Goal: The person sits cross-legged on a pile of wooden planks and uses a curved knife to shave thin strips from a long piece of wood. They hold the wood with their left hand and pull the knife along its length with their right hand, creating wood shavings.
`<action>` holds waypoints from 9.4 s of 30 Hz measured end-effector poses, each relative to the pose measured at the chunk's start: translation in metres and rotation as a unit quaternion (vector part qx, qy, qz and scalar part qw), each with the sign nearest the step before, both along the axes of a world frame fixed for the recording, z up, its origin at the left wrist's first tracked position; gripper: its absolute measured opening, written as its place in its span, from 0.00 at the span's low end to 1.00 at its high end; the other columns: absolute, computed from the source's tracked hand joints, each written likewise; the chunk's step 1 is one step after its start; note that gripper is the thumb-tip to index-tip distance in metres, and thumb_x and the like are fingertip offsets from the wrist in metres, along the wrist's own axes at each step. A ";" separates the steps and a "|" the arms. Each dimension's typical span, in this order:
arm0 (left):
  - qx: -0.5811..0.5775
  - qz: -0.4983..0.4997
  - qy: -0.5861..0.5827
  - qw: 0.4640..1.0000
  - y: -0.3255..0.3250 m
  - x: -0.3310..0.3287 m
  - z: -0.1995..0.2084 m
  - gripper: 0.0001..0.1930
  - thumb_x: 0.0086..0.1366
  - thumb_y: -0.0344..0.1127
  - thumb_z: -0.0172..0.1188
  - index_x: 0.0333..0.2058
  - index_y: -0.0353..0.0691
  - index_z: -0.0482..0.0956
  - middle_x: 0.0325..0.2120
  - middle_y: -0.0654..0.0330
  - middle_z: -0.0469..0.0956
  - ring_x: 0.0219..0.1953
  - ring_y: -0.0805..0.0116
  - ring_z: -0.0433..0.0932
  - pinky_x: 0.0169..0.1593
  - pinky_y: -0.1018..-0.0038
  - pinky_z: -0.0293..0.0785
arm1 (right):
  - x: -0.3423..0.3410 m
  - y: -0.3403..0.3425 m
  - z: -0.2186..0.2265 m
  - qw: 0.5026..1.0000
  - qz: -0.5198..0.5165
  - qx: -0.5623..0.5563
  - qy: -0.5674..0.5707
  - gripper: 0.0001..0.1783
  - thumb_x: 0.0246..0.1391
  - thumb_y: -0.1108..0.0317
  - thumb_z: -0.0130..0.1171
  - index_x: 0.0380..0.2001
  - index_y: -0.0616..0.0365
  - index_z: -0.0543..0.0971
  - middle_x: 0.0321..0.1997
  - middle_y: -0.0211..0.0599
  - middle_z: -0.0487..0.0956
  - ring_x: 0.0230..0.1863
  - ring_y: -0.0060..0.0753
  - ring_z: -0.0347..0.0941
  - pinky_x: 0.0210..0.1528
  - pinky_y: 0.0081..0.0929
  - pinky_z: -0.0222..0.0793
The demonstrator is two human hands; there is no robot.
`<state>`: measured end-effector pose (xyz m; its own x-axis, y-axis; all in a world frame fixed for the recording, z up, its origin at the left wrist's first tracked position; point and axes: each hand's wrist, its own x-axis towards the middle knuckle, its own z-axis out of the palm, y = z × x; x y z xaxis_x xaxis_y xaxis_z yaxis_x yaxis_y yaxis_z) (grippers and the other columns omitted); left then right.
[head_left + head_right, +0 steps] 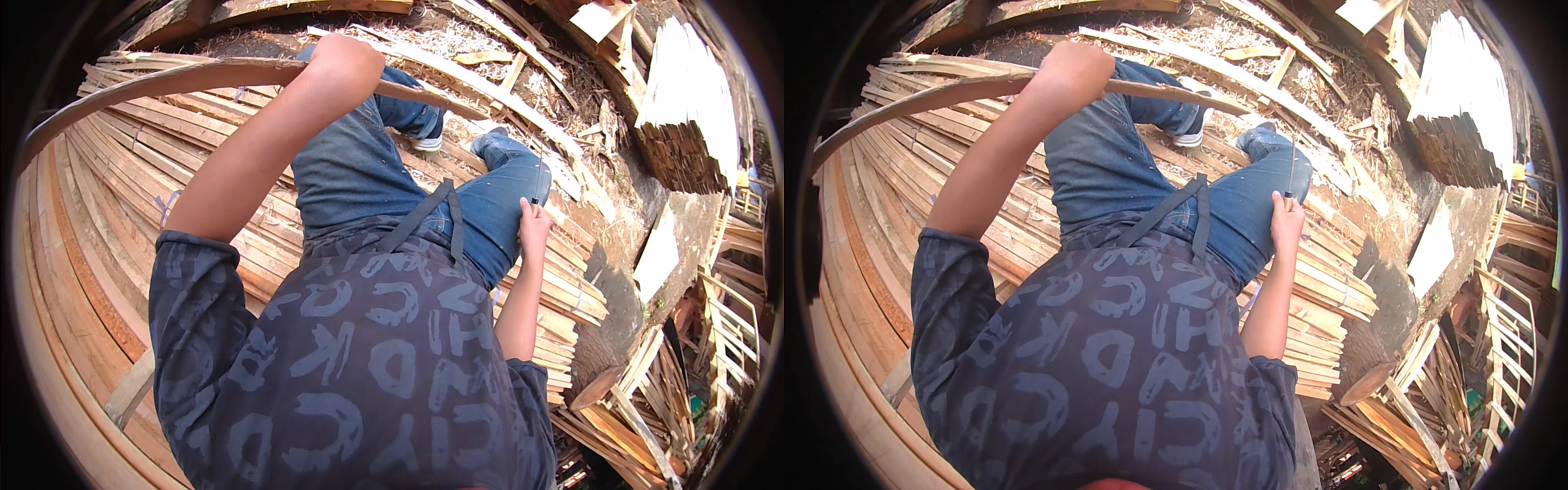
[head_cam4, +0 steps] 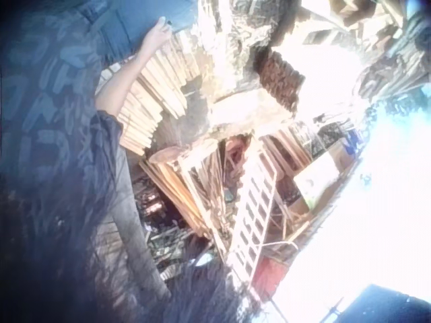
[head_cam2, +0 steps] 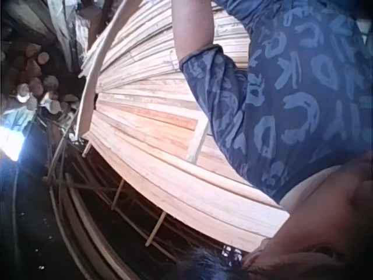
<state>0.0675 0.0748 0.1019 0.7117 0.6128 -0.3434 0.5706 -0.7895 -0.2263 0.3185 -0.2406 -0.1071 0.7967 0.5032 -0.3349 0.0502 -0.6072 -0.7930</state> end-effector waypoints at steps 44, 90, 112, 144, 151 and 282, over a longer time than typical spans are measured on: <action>-0.233 0.131 -0.762 0.591 -0.019 -0.064 0.005 0.30 0.54 0.39 0.72 0.53 0.35 0.70 0.46 0.57 0.72 0.48 0.66 0.73 0.50 0.70 0.71 | -0.098 0.277 0.186 0.867 0.352 0.280 0.213 0.10 0.44 0.74 0.72 0.26 0.62 0.78 0.23 0.25 0.77 0.26 0.14 0.69 0.29 0.19 0.66; 0.095 -0.179 -0.703 0.681 -0.061 -0.057 0.036 0.12 0.71 0.49 0.43 0.34 0.50 0.68 0.24 0.75 0.73 0.38 0.70 0.62 0.44 0.63 0.55 | -0.120 0.081 0.196 0.930 0.301 0.126 0.170 0.11 0.62 0.70 0.54 0.44 0.66 0.72 0.24 0.48 0.75 0.24 0.51 0.75 0.28 0.35 0.68; 0.184 -0.068 -0.662 0.724 -0.054 -0.038 0.043 0.12 0.70 0.48 0.35 0.29 0.54 0.60 0.17 0.69 0.61 0.37 0.69 0.62 0.47 0.61 0.56 | -0.124 0.107 0.225 0.904 0.376 0.181 0.096 0.12 0.58 0.65 0.59 0.38 0.62 0.72 0.24 0.43 0.76 0.23 0.48 0.75 0.22 0.37 0.71; 0.123 -0.093 -0.701 0.696 -0.051 -0.052 0.033 0.13 0.71 0.49 0.34 0.29 0.54 0.59 0.17 0.69 0.58 0.35 0.71 0.62 0.44 0.65 0.56 | -0.123 0.112 0.229 0.909 0.398 0.089 0.084 0.12 0.60 0.64 0.57 0.35 0.61 0.70 0.20 0.44 0.75 0.21 0.51 0.74 0.22 0.39 0.70; 0.111 -0.115 -0.687 0.709 -0.051 -0.060 0.033 0.14 0.71 0.49 0.33 0.28 0.53 0.60 0.17 0.69 0.58 0.35 0.71 0.62 0.43 0.64 0.57 | -0.119 0.119 0.208 0.911 0.400 0.075 0.072 0.12 0.60 0.62 0.57 0.34 0.60 0.70 0.21 0.44 0.75 0.21 0.51 0.74 0.22 0.40 0.69; -0.157 -0.034 -0.646 0.747 -0.016 -0.101 -0.011 0.33 0.72 0.64 0.28 0.18 0.44 0.57 0.08 0.65 0.50 0.12 0.70 0.55 0.27 0.64 0.48 | -0.095 0.172 0.020 0.940 0.300 -0.020 0.163 0.29 0.66 0.50 0.47 0.24 0.68 0.72 0.17 0.42 0.66 0.23 0.34 0.62 0.31 0.36 0.63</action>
